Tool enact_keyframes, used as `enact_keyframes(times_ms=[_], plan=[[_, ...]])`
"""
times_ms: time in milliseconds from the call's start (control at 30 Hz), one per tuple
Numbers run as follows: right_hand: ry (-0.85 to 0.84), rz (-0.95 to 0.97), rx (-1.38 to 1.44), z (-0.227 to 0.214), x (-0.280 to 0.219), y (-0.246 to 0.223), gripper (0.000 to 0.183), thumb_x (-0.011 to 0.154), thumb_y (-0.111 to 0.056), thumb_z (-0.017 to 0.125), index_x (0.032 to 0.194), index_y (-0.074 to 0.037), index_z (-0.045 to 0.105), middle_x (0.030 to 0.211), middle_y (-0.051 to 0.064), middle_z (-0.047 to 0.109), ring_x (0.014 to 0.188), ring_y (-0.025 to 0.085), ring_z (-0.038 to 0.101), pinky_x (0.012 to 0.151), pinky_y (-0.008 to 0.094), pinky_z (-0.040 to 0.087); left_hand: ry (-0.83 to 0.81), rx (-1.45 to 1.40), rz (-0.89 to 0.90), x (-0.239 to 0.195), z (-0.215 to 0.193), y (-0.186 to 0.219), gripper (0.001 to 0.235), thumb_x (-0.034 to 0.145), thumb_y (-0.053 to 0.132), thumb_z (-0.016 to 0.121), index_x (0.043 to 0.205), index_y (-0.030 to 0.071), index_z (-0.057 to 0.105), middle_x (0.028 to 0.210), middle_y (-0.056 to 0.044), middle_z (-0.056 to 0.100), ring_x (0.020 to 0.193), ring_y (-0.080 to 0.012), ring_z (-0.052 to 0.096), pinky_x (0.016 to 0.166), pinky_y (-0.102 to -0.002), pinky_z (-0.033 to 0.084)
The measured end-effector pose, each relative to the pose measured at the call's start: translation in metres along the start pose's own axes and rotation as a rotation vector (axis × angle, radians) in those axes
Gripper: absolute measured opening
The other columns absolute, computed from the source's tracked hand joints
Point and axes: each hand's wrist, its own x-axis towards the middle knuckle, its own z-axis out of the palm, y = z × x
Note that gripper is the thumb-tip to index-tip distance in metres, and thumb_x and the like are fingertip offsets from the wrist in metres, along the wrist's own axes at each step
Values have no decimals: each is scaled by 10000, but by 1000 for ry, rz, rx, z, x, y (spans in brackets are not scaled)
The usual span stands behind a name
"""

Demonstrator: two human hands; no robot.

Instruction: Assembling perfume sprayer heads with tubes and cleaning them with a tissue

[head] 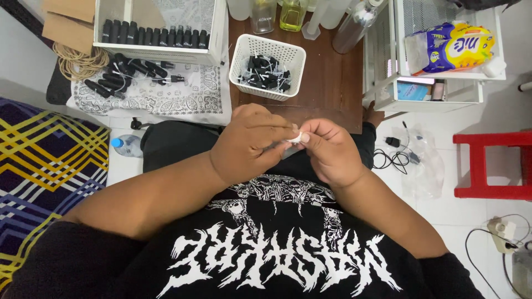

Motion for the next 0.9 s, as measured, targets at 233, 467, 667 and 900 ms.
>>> enact_keyframes(times_ms=[233, 467, 667, 900], plan=[[150, 237, 245, -10, 15, 3, 121, 918, -128, 718, 977, -44, 652, 710, 90, 661, 681, 198, 709, 638, 285, 590, 24, 41, -39, 6, -14, -20, 167, 880, 164, 766, 1048, 168, 769, 1022, -13, 770, 862, -279, 679, 823, -385, 494], [286, 354, 275, -3, 34, -7, 60, 980, -148, 626, 1012, -111, 590, 886, 71, 733, 755, 186, 749, 628, 306, 618, -43, 50, -750, 23, -31, -62, 435, 821, 267, 810, 1212, 125, 682, 1037, -43, 766, 994, -259, 726, 874, -413, 552], [393, 440, 277, -16, 49, 0, 100, 917, -68, 529, 875, -152, 497, 944, 198, 702, 722, 267, 688, 603, 341, 559, -2, -29, -967, 51, -29, -129, 832, 898, 246, 765, 1582, 197, 293, 1511, -100, 577, 1416, -277, 499, 1026, -458, 435], [275, 348, 406, -45, 58, 18, 110, 877, -2, 610, 901, -108, 592, 872, 201, 747, 658, 252, 756, 590, 371, 646, -245, 354, -1199, -22, -38, -208, 498, 891, 424, 720, 1303, 149, 666, 1304, -100, 679, 1245, -334, 625, 1056, -490, 500]])
